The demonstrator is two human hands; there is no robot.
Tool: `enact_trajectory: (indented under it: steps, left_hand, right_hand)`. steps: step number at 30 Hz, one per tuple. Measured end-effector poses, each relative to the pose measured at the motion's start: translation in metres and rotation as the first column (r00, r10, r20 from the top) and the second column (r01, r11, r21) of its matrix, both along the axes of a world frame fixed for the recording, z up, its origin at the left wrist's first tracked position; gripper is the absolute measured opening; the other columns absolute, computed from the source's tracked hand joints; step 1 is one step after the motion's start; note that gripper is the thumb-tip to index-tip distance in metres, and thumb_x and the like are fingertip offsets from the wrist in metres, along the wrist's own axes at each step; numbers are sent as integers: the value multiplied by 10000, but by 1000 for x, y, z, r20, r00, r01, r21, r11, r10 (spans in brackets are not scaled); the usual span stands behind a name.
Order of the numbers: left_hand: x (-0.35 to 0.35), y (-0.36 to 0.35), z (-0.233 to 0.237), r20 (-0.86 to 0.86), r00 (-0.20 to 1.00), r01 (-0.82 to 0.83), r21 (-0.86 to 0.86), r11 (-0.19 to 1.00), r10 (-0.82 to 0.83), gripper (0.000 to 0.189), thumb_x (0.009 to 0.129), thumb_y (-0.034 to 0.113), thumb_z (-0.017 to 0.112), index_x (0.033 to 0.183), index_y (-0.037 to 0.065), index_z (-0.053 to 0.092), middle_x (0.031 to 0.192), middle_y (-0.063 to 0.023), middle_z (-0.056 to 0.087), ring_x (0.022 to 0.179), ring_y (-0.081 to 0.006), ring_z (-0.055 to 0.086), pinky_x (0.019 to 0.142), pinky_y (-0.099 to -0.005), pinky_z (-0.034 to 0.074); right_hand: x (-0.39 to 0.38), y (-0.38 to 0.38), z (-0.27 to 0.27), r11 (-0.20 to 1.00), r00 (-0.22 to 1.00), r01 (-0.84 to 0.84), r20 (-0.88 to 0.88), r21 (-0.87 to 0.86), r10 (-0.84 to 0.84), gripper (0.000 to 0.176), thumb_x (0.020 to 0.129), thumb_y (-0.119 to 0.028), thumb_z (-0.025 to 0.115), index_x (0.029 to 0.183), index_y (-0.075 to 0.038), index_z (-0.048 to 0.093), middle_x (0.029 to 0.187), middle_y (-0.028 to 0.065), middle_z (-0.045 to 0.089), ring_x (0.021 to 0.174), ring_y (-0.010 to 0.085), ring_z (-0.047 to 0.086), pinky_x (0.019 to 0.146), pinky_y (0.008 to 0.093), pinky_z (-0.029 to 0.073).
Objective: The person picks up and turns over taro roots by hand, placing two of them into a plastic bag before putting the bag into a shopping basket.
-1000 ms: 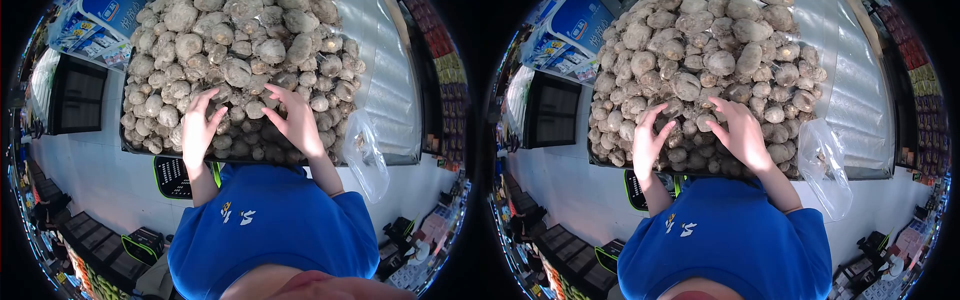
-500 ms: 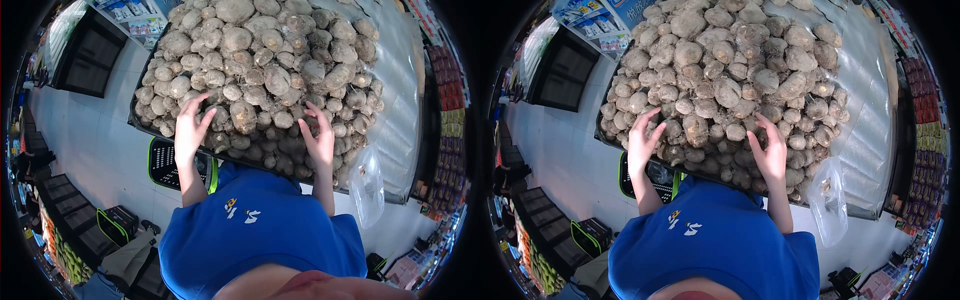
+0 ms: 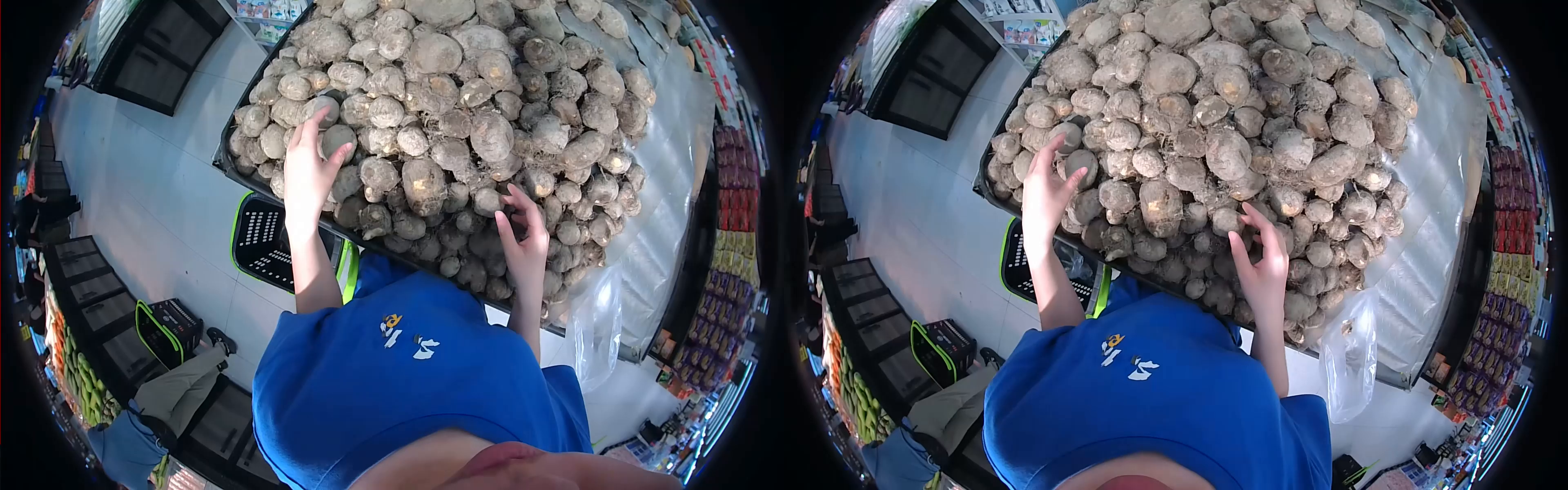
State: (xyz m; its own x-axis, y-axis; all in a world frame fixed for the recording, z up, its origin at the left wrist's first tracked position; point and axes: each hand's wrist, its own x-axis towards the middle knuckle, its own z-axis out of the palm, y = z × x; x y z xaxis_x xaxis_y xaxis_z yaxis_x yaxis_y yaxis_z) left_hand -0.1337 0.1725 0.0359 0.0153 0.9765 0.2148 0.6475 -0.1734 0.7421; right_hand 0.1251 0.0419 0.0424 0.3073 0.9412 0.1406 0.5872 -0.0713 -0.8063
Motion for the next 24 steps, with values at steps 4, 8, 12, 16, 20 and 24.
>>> enact_trajectory:
  steps: [4,8,12,16,20,24]
  left_hand:
    - [-3,-7,-7,-32,999,33,24,999,-32,537,638,50,697,1132,78,489,1033,-156,545,957,-307,535,805,-352,439]
    - [-9,-5,-10,-68,997,27,15,1000,-26,548,631,49,695,1138,86,490,1059,-159,543,991,-301,527,839,-347,426]
    - [-16,-6,-13,-94,994,-54,-36,998,51,532,645,14,660,1144,90,490,1089,-159,546,1027,-288,523,876,-338,412]
    - [-26,-9,-16,-98,991,-92,-37,995,88,510,657,1,644,1137,86,493,1077,-153,555,1017,-278,529,876,-334,416]
    - [-33,-11,-25,-97,988,-119,-21,993,117,507,660,7,650,1135,92,497,1069,-135,563,988,-260,544,850,-334,435]
    - [-27,-16,-30,-109,991,-84,-43,996,79,526,646,30,678,1135,116,504,1057,-119,570,936,-243,564,760,-319,465]
  right_hand:
    - [-3,-3,-1,1000,1000,-9,-25,14,9,347,757,-87,620,1094,-55,540,1001,69,586,924,184,536,764,285,425]
    - [0,-5,-7,999,999,-32,6,21,32,333,762,-94,620,1082,-45,542,1038,68,579,937,187,535,769,286,426]
    - [1,-6,-7,998,999,-47,19,36,46,318,769,-113,620,1070,-45,545,1062,70,573,942,195,532,777,291,427]
    - [0,-7,-6,998,998,-57,41,11,57,315,771,-114,618,1071,-47,546,1061,71,573,938,198,531,775,293,428]
    - [-1,-7,-5,999,998,-48,30,-6,48,305,770,-110,618,1060,-44,551,1049,75,575,927,199,531,765,291,427]
    - [-2,-3,-5,998,995,-52,90,25,50,292,757,-91,619,1039,-44,562,1013,82,581,903,209,536,770,295,420]
